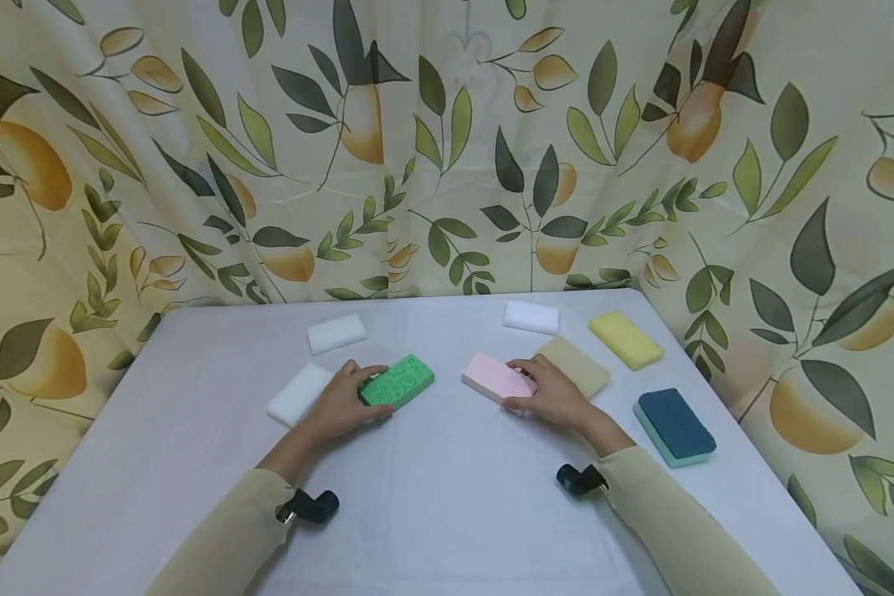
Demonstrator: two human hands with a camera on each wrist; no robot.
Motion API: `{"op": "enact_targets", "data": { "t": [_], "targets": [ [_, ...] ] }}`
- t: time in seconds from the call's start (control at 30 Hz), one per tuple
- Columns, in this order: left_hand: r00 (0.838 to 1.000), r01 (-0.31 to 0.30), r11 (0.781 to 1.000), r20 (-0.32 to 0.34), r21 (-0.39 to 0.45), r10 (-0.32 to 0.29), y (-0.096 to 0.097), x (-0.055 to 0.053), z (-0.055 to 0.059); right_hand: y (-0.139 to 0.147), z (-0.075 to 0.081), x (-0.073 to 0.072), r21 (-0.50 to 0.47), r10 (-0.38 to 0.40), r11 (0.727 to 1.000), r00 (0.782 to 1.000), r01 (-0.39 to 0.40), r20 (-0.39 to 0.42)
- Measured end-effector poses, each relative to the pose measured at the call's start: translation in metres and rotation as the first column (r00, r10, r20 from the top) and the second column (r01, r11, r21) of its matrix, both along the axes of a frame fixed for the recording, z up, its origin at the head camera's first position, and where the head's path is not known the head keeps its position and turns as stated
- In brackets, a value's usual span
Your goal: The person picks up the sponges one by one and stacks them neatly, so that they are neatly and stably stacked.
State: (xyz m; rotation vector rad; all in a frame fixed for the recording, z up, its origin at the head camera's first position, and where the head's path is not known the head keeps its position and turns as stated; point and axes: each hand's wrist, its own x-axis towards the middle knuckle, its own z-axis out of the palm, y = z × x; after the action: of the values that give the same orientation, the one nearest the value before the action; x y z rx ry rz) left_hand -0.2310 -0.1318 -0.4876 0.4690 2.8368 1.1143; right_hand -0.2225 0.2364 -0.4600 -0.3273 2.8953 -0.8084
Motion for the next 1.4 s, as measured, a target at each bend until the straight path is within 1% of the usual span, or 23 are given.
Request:
{"op": "enact_targets", "data": {
  "t": [0.23,0.37,0.63,0.87,1.0,1.1,1.27,1.4],
  "targets": [
    [0.999,0.023,1.0,-0.034,-0.015,-0.023,0.003,0.002,0.001,-0.001,-0.001,0.0,-0.009,-0.014,1.0,1.0,0.014,0.019],
    [0.999,0.032,0.999,-0.023,-0.021,-0.033,0.006,0.002,0.002,-0.001,-0.001,-0.001,-0.012,-0.019,1.0,1.0,0.019,0.019],
    [0.998,0.058,0.998,-0.012,0.0,-0.058,0.009,0.004,0.003,-0.001,0.0,0.0,-0.008,-0.015,1.0,1.0,0.015,0.012],
    [0.995,0.101,0.995,0.001,0.013,-0.101,0.016,0.006,0.006,-0.001,0.0,0.0,-0.01,-0.021,1.0,1.0,0.021,0.014],
    [0.992,0.123,0.992,0.018,0.02,-0.124,0.02,0.007,0.007,-0.001,0.0,0.0,-0.011,-0.022,1.0,1.0,0.022,0.013],
    [0.988,0.149,0.988,0.03,0.026,-0.15,0.022,0.008,0.008,-0.001,-0.001,0.0,-0.013,-0.019,1.0,1.0,0.019,0.013],
    [0.981,0.191,0.982,0.036,0.002,-0.191,0.026,0.009,0.007,0.0,-0.002,-0.001,-0.019,-0.023,1.0,1.0,0.023,0.021],
    [0.974,0.224,0.975,0.039,0.0,-0.224,0.03,0.011,0.009,-0.001,-0.002,0.0,-0.02,-0.024,0.999,0.999,0.025,0.021]
  ]
}}
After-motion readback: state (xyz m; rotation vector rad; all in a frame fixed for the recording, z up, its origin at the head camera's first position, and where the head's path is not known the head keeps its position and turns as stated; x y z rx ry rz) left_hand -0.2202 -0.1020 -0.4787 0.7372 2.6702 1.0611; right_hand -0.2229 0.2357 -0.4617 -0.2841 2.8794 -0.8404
